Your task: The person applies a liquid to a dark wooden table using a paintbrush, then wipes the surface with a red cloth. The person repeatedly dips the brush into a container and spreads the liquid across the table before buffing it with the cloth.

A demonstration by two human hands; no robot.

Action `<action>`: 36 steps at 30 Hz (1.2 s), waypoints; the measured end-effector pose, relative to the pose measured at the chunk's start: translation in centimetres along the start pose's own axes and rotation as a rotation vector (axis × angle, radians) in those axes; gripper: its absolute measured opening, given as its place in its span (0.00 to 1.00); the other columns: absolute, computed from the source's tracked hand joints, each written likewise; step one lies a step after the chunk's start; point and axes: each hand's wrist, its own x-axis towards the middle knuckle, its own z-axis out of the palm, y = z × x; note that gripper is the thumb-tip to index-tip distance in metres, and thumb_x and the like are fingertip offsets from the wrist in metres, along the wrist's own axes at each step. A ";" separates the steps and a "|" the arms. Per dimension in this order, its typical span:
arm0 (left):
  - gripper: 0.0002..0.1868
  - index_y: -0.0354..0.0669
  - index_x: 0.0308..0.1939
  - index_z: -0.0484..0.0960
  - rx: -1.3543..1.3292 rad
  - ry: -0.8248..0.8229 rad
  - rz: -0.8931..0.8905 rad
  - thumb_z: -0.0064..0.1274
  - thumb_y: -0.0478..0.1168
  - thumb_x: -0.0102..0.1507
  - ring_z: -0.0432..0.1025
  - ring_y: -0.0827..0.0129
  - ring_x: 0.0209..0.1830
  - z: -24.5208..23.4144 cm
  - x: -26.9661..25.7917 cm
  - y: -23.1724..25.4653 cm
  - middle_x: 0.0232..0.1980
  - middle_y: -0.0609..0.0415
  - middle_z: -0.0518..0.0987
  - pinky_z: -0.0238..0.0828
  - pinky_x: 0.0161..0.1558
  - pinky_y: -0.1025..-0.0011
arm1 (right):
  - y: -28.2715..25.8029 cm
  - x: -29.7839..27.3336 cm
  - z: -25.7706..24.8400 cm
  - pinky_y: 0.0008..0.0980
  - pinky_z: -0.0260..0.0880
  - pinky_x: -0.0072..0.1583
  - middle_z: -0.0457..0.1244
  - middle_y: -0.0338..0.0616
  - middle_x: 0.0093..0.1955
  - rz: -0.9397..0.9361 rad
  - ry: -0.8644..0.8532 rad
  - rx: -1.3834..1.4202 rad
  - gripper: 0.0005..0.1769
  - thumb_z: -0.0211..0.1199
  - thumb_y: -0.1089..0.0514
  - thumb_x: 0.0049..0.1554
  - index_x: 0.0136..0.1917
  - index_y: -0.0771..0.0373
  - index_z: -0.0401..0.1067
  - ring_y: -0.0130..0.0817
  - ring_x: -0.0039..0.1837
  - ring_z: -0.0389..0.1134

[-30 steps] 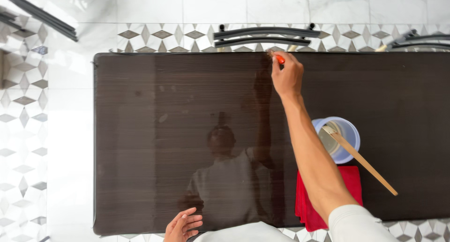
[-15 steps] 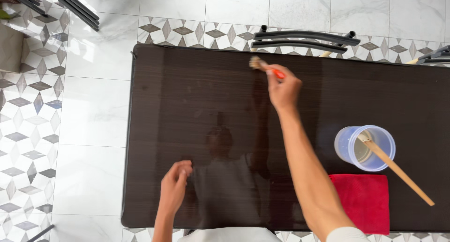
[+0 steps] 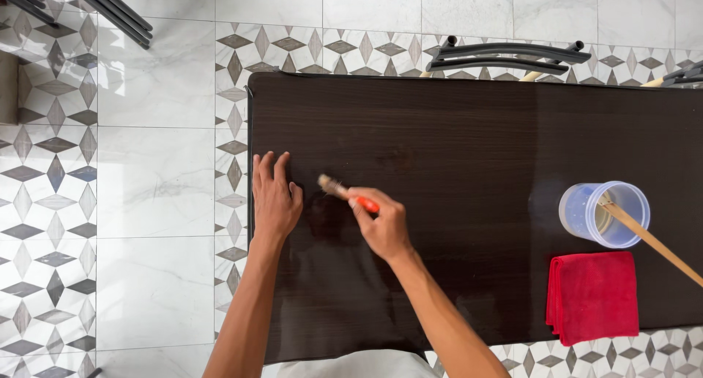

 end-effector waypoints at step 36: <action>0.36 0.40 0.71 0.64 -0.128 -0.008 -0.069 0.49 0.30 0.57 0.76 0.41 0.48 -1.9 0.1 -3.1 0.74 0.32 0.56 0.76 0.43 0.55 | 3.5 2.6 -5.1 0.38 0.76 0.63 0.71 0.51 0.58 -0.096 0.399 -0.380 0.10 0.65 0.67 0.61 0.56 0.65 0.78 0.44 0.61 0.74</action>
